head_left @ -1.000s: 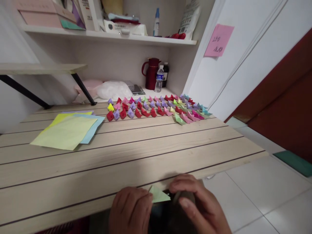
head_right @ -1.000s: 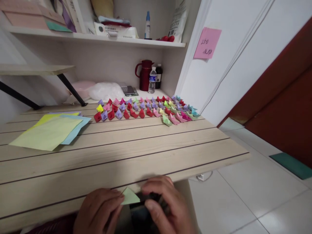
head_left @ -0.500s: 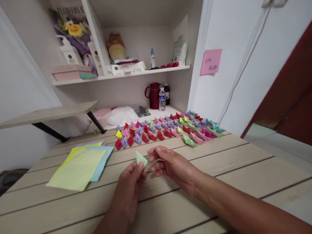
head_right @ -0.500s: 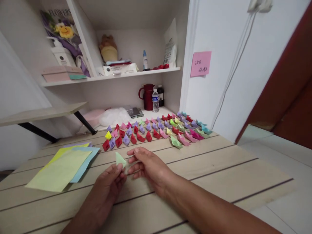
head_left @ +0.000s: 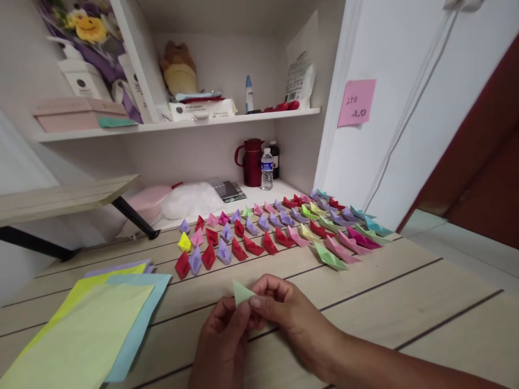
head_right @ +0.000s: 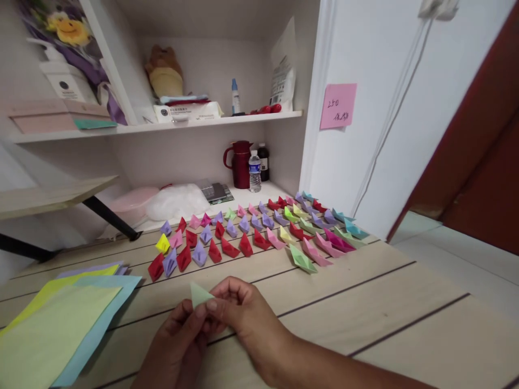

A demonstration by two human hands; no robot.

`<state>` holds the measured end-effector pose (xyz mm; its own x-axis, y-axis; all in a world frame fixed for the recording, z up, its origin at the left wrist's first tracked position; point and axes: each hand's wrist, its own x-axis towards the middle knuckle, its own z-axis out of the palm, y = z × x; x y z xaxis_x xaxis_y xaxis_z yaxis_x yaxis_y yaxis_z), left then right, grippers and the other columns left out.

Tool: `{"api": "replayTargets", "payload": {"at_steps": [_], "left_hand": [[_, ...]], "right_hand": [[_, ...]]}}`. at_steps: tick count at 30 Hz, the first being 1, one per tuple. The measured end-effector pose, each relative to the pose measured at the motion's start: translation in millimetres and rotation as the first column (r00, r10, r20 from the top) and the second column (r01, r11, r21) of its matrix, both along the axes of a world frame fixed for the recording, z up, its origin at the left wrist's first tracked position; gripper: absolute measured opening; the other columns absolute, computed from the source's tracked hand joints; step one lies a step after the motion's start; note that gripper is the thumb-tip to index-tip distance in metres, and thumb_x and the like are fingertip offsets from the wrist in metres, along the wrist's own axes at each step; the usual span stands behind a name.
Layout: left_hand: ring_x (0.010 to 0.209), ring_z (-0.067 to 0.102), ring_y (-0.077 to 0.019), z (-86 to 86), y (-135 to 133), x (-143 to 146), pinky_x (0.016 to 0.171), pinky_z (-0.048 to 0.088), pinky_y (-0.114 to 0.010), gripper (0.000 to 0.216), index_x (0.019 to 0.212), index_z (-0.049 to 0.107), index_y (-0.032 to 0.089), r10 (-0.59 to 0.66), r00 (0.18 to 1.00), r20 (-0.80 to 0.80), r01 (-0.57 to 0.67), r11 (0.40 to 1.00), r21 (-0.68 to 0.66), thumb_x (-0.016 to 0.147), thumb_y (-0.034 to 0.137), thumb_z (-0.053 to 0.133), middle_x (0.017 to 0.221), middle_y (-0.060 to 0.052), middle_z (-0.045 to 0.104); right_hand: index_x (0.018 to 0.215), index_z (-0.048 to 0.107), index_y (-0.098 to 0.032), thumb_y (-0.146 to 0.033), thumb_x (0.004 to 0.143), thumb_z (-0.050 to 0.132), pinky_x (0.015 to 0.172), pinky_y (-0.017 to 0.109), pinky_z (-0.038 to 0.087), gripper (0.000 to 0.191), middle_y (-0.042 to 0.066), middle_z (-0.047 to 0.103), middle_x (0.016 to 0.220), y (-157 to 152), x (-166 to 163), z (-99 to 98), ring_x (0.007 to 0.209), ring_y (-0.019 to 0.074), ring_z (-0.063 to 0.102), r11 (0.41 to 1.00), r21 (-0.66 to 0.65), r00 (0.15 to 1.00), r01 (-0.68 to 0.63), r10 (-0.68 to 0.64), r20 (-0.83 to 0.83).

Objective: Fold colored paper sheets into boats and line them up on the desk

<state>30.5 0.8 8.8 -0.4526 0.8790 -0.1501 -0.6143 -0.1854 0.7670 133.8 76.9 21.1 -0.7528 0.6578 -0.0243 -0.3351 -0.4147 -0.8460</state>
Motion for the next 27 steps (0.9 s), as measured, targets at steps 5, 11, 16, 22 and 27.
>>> {"api": "replayTargets", "payload": {"at_steps": [5,11,16,22,27], "left_hand": [[0.064,0.057,-0.0099,-2.2,-3,2,0.067,0.046,-0.023,0.03,0.063,0.064,0.017,-0.007,0.997,-0.073,0.003,0.999,-0.051,0.059,0.034,0.088,0.062,0.001,0.065],[0.071,0.059,-0.0127,1.5,-6,4,0.072,0.046,-0.027,0.041,0.087,0.07,0.016,-0.039,0.981,-0.189,0.031,0.998,-0.048,0.066,0.05,0.081,0.077,-0.005,0.071],[0.076,0.065,-0.0179,0.0,-4,1,0.072,0.048,-0.032,0.042,0.093,0.068,0.016,0.034,0.983,-0.178,-0.043,0.998,-0.043,0.07,0.051,0.077,0.085,-0.008,0.074],[0.063,0.062,-0.014,-10.2,2,-3,0.064,0.049,-0.029,0.048,0.083,0.069,0.017,0.033,0.983,-0.179,-0.029,0.999,0.026,0.056,0.053,0.086,0.071,-0.003,0.07],[0.064,0.061,-0.0112,-10.5,1,0,0.063,0.048,-0.024,0.043,0.082,0.07,0.019,0.027,0.981,-0.191,-0.017,0.998,0.054,0.052,0.042,0.09,0.07,0.001,0.066]], "right_hand": [[0.072,0.063,-0.013,-0.028,0.072,0.082,0.066,0.027,0.047,0.024,0.003,0.068,0.063,1,2,-1.5,0.06,0.0139,0.062,1.0,-0.018,1.0,-0.002,0.002,0.01],[0.078,0.065,-0.012,-0.029,0.074,0.081,0.063,0.028,0.048,0.024,0.002,0.065,0.06,13,7,-2.6,0.055,0.0136,0.061,0.99,-0.11,0.995,-0.089,0.084,-0.044],[0.078,0.068,-0.009,-0.025,0.075,0.081,0.066,0.025,0.048,0.02,0.003,0.066,0.066,22,9,-5.2,0.057,0.0097,0.059,0.979,-0.127,0.985,-0.157,0.146,-0.088],[0.077,0.07,-0.009,-0.025,0.075,0.081,0.064,0.024,0.05,0.02,0.003,0.066,0.065,19,12,-2.3,0.056,0.0094,0.06,0.981,-0.106,0.987,-0.162,0.162,-0.016],[0.074,0.07,-0.01,-0.025,0.071,0.084,0.063,0.024,0.051,0.021,0.003,0.067,0.065,17,13,0.4,0.059,0.012,0.064,0.976,-0.151,0.987,-0.159,0.157,-0.023]]}}
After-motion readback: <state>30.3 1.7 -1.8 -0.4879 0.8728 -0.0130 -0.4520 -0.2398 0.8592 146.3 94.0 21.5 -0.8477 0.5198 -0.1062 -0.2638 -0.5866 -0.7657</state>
